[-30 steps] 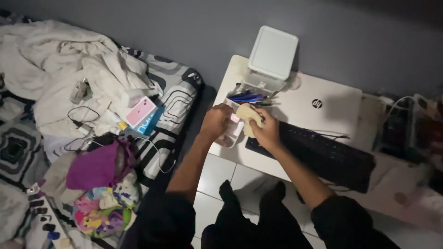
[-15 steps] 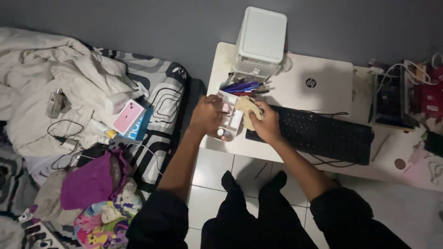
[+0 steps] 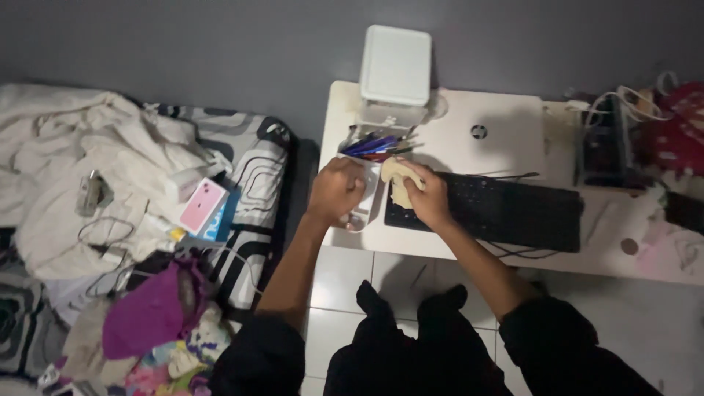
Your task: Cleaning and organizing stationery and objects on a desk.
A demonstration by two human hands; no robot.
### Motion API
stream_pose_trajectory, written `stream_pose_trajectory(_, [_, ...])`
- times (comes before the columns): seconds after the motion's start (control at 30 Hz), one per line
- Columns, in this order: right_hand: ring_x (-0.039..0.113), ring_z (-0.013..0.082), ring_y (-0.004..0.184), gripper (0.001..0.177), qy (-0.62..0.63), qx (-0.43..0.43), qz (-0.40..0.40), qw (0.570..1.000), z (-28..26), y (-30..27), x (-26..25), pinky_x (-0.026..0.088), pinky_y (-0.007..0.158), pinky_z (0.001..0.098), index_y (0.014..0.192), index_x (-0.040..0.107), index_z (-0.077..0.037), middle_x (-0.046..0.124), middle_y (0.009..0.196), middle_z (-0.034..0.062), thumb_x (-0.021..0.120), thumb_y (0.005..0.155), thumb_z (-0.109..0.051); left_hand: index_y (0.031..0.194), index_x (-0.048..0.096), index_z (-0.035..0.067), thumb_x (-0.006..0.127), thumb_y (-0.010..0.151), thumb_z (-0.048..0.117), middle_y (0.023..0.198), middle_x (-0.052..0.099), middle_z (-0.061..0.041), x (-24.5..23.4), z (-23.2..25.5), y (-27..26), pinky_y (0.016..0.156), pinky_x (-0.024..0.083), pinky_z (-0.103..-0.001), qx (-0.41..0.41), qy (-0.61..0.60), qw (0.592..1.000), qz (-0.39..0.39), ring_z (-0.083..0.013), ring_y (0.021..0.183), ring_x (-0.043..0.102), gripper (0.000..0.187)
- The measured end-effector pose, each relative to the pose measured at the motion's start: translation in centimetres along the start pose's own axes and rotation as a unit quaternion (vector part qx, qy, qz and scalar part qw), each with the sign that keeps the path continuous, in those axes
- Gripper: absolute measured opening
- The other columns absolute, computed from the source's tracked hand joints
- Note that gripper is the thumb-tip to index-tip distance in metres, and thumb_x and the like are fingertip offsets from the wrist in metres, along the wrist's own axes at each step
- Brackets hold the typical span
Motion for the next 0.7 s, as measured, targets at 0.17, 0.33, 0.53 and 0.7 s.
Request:
stream_pose_trajectory(0.17, [0.072, 0.0232, 0.096, 0.025, -0.023, 0.075, 0.047, 0.996, 2.9, 0.3, -5.3, 0.055, 0.082, 0.0321, 0.116, 0.073, -0.005, 0.074, 0.112, 0.0147, 0.066, 0.092, -0.003, 0.099, 0.076, 0.008, 0.069, 0.081, 0.017, 0.094, 0.073, -0.013, 3.6, 3.9, 2.4, 0.077, 0.058, -0.042, -0.084, -0.082, 0.990, -0.083, -0.0316, 0.081, 0.072, 0.021])
stream_pose_trajectory(0.33, [0.073, 0.0199, 0.093, 0.020, -0.043, 0.107, 0.111, 0.987, 5.6, 0.0, -12.8, 0.055, 0.084, 0.0305, 0.110, 0.073, -0.003, 0.075, 0.104, 0.0131, 0.065, 0.092, -0.003, 0.111, 0.072, 0.007, 0.069, 0.085, 0.017, 0.109, 0.074, -0.013, 9.1, 9.8, 5.3, 0.082, 0.059, -0.042, 0.024, -0.137, 0.981, -0.134, -0.0325, 0.091, 0.073, 0.027])
stream_pose_trajectory(0.53, [0.070, 0.0189, 0.100, 0.018, -0.030, 0.106, 0.180, 0.977, 7.4, -1.9, -20.5, 0.054, 0.088, 0.0316, 0.110, 0.071, -0.001, 0.074, 0.107, 0.0122, 0.068, 0.093, -0.007, 0.148, 0.045, 0.003, 0.072, 0.084, 0.019, 0.136, 0.056, -0.021, 15.7, 14.6, 8.7, 0.104, 0.050, -0.045, 0.104, -0.166, 0.971, -0.135, -0.0420, 0.125, 0.057, 0.071])
stream_pose_trajectory(0.7, [0.070, 0.0265, 0.097, 0.021, -0.177, 0.128, 0.199, 0.955, 6.8, -4.2, -25.5, 0.054, 0.084, 0.0384, 0.104, 0.070, -0.005, 0.071, 0.105, 0.0134, 0.078, 0.090, -0.018, 0.144, 0.051, 0.006, 0.073, 0.088, 0.025, 0.138, 0.058, -0.020, 20.9, 17.6, 10.6, 0.108, 0.047, -0.045, 0.072, -0.147, 0.968, -0.192, -0.0393, 0.130, 0.055, 0.063])
Point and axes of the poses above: each hand's wrist, its own y-axis towards the middle knuckle, its own x-axis out of the palm, z = x × y, the point moved 2 cm from there along y, towards the middle knuckle
